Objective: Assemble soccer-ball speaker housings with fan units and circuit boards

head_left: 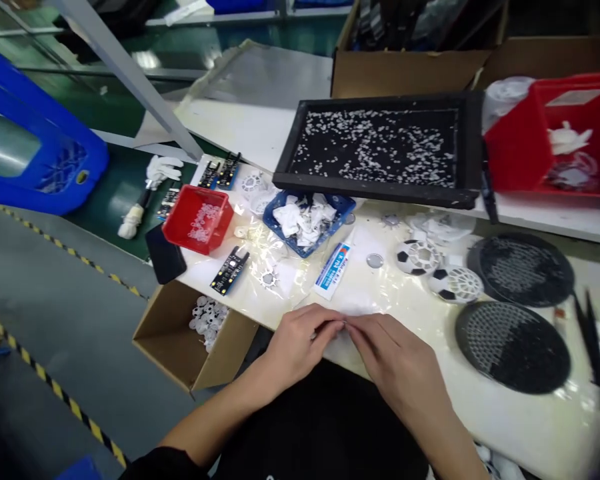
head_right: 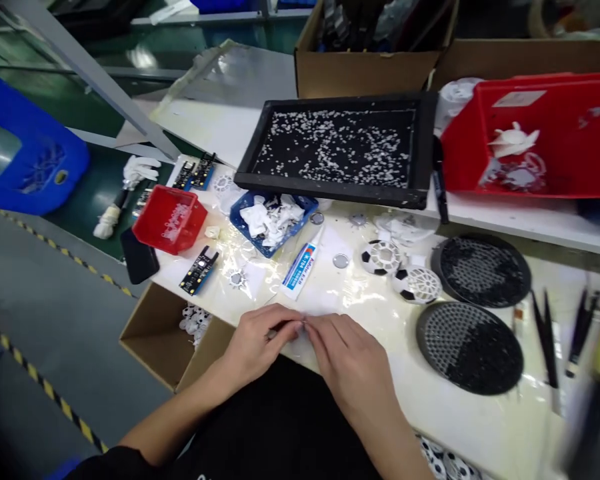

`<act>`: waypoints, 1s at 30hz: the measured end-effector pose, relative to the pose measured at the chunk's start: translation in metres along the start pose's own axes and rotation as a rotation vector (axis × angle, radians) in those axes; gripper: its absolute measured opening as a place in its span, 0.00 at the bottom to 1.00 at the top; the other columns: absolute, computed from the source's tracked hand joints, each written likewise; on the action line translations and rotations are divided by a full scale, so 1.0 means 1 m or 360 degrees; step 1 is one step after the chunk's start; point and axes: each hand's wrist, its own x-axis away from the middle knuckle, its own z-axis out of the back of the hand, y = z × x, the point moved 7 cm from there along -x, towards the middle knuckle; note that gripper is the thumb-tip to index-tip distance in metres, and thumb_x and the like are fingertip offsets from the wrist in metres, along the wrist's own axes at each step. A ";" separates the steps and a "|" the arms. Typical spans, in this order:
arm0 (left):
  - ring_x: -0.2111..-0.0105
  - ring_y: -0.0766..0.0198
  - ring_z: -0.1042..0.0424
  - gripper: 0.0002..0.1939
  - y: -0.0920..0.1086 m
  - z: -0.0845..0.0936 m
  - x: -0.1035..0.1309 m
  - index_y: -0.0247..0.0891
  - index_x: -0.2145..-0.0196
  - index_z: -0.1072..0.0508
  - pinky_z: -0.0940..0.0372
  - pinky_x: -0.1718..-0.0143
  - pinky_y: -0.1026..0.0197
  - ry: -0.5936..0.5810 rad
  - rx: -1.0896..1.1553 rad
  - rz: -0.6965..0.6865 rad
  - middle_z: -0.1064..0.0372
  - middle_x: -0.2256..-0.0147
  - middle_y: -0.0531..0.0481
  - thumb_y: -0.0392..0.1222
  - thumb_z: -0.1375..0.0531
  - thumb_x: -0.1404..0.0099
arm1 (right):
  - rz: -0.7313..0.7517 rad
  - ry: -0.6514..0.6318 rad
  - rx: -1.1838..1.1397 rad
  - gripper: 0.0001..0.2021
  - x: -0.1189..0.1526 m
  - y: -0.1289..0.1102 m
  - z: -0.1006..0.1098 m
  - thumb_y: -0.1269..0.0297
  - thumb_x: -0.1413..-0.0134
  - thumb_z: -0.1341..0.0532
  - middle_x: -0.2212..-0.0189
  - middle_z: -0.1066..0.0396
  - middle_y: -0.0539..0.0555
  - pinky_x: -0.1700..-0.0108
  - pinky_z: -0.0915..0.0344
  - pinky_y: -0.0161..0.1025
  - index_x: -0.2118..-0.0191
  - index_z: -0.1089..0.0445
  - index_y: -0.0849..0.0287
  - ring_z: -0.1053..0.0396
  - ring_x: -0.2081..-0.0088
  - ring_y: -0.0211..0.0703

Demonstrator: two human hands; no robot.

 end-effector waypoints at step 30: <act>0.35 0.47 0.24 0.27 -0.014 0.009 0.017 0.55 0.27 0.27 0.26 0.33 0.43 -0.0595 0.0965 0.0239 0.27 0.35 0.39 0.42 0.35 0.21 | -0.0285 0.0146 -0.0671 0.06 -0.011 0.003 0.021 0.72 0.28 0.34 0.62 0.20 0.46 0.58 0.27 0.37 0.55 0.22 0.53 0.24 0.61 0.36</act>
